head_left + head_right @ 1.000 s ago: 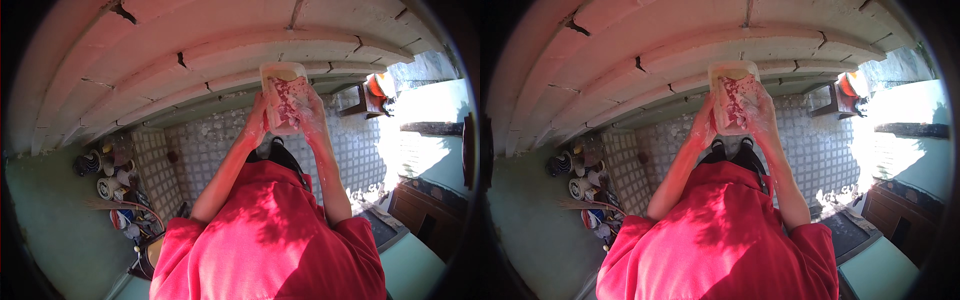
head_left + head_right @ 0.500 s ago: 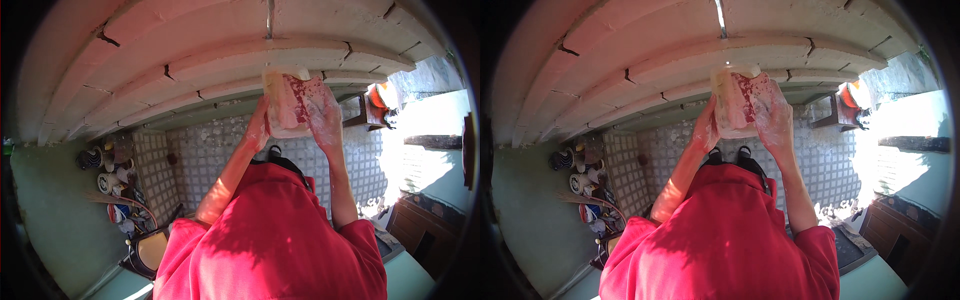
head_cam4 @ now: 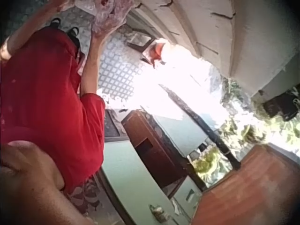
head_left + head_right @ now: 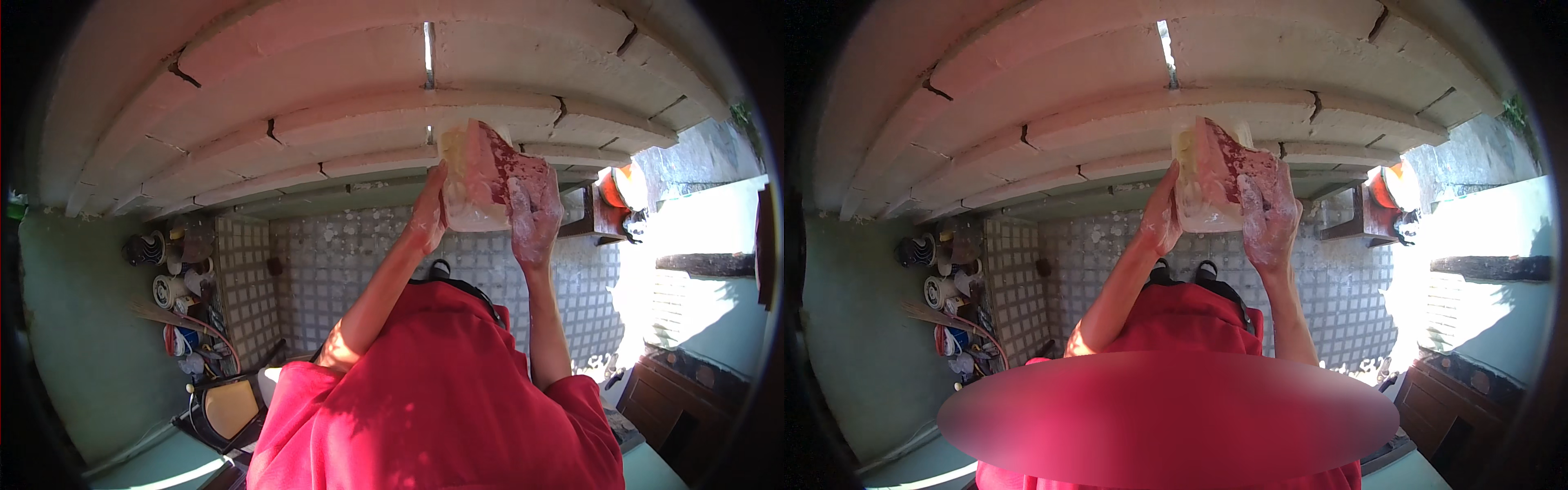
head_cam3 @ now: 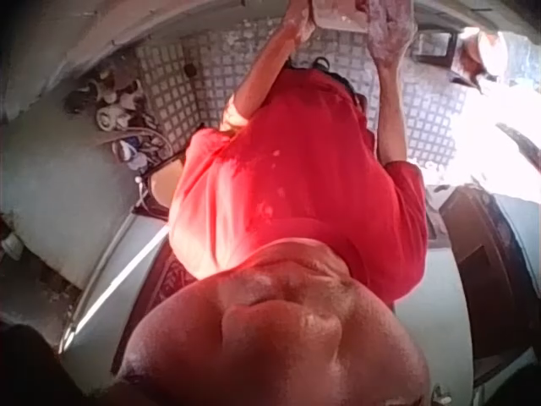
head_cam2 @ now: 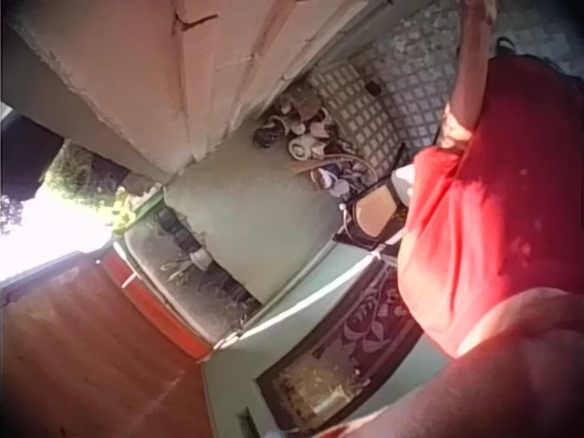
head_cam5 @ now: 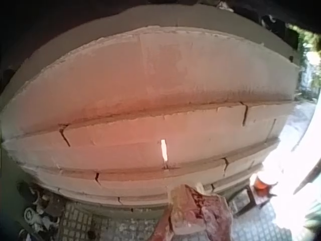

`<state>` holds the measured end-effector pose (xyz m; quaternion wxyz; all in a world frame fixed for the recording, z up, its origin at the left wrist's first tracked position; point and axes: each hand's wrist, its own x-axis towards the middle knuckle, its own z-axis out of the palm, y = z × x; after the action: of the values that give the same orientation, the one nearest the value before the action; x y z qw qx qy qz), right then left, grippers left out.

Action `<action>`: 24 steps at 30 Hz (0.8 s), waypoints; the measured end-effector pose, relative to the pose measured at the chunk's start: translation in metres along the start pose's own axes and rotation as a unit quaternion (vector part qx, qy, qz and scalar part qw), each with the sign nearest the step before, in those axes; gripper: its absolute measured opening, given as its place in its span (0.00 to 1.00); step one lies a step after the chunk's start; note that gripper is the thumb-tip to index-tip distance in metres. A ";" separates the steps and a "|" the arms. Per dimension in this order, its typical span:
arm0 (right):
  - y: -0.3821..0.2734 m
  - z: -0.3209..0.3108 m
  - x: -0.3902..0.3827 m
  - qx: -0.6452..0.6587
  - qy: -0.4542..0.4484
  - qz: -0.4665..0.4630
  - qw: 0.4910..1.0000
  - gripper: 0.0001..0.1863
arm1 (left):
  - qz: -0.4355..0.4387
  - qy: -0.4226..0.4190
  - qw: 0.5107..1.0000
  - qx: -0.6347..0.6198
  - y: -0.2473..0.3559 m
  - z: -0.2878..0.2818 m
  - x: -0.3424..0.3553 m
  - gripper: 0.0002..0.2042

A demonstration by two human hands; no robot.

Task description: The recorder is applying white plaster or putty to a brick wall using a putty knife.

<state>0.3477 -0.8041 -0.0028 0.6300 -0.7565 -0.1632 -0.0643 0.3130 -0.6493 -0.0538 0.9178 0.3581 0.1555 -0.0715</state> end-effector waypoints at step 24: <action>-0.029 0.017 0.032 0.133 0.013 0.014 0.991 0.13 | 0.069 -0.002 0.998 0.003 0.046 -0.010 0.005 0.34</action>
<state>0.3660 -0.7774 0.0308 0.7279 -0.6673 -0.1513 -0.0434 0.3268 -0.6094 -0.0333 0.9197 0.3708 0.1286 -0.0090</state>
